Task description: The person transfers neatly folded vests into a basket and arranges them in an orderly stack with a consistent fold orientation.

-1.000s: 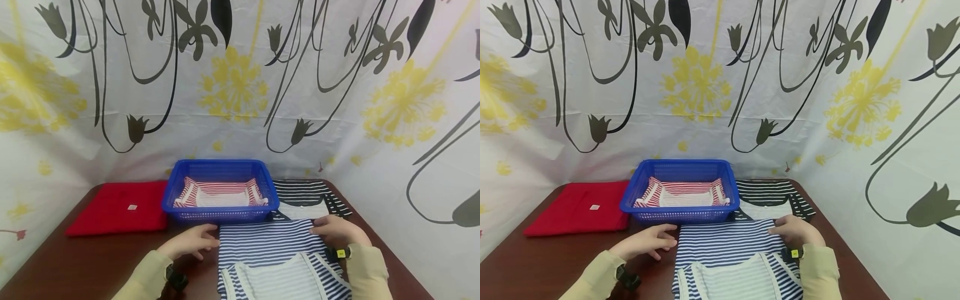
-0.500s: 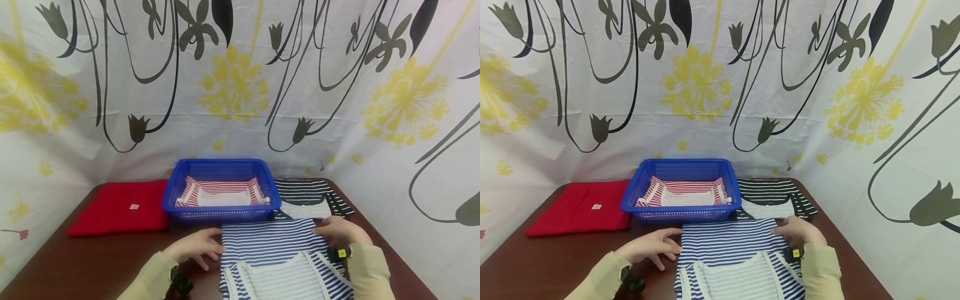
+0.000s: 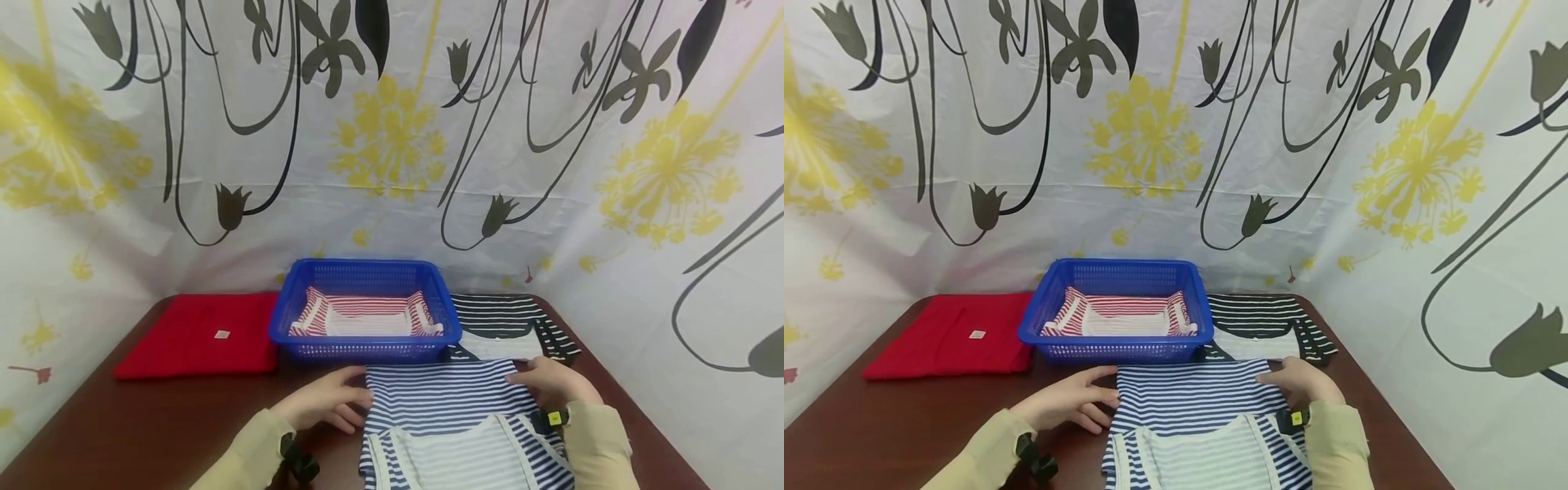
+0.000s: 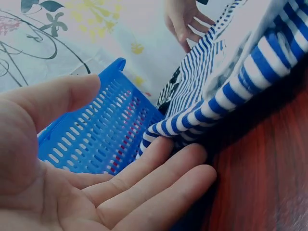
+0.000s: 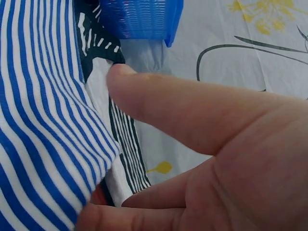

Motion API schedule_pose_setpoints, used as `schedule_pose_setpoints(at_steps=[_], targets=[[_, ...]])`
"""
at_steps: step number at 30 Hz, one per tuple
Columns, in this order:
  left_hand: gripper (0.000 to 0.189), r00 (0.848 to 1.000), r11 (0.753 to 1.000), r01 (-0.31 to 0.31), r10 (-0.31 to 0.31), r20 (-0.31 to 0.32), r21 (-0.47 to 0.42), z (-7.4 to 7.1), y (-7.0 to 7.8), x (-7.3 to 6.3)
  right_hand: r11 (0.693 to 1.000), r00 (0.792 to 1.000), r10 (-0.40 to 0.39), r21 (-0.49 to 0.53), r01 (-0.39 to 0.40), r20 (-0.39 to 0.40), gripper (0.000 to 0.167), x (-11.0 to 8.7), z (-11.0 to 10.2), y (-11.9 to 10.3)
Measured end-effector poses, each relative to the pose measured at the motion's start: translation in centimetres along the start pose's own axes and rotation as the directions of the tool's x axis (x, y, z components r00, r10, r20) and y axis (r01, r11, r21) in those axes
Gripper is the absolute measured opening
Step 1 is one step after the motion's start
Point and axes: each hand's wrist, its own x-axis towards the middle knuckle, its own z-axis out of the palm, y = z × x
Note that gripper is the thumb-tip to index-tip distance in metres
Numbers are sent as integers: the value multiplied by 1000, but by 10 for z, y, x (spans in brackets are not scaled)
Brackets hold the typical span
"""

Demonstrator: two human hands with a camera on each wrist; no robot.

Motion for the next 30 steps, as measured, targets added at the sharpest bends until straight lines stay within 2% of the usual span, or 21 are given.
schedule_pose_setpoints(at_steps=[7, 13, 20, 27, 29, 30], targets=[[86, 999, 992, 0, 4, 36, -129, 2, -8, 4, 1000, 1000, -2, 28, 2, 3, 56, 2, 6, 0], [75, 998, 993, 39, -33, 57, -115, 4, -12, 6, 1000, 1000, 8, 7, -8, -20, 44, 1, 9, 0], [72, 994, 995, 53, -45, 103, -82, 6, -12, 4, 1000, 999, -20, -17, 20, -27, 48, 1, 9, 0], [77, 990, 995, 91, -85, 116, -44, 8, -10, 1, 994, 998, -65, -93, 65, 3, 69, 5, 6, -2], [77, 989, 995, 98, -94, 116, -33, 9, -10, 1, 994, 997, -68, -82, 69, 21, 71, 4, 6, -3], [77, 989, 995, 101, -97, 115, -27, 9, -11, 1, 997, 997, -66, -43, 67, 39, 70, 4, 6, -2]])
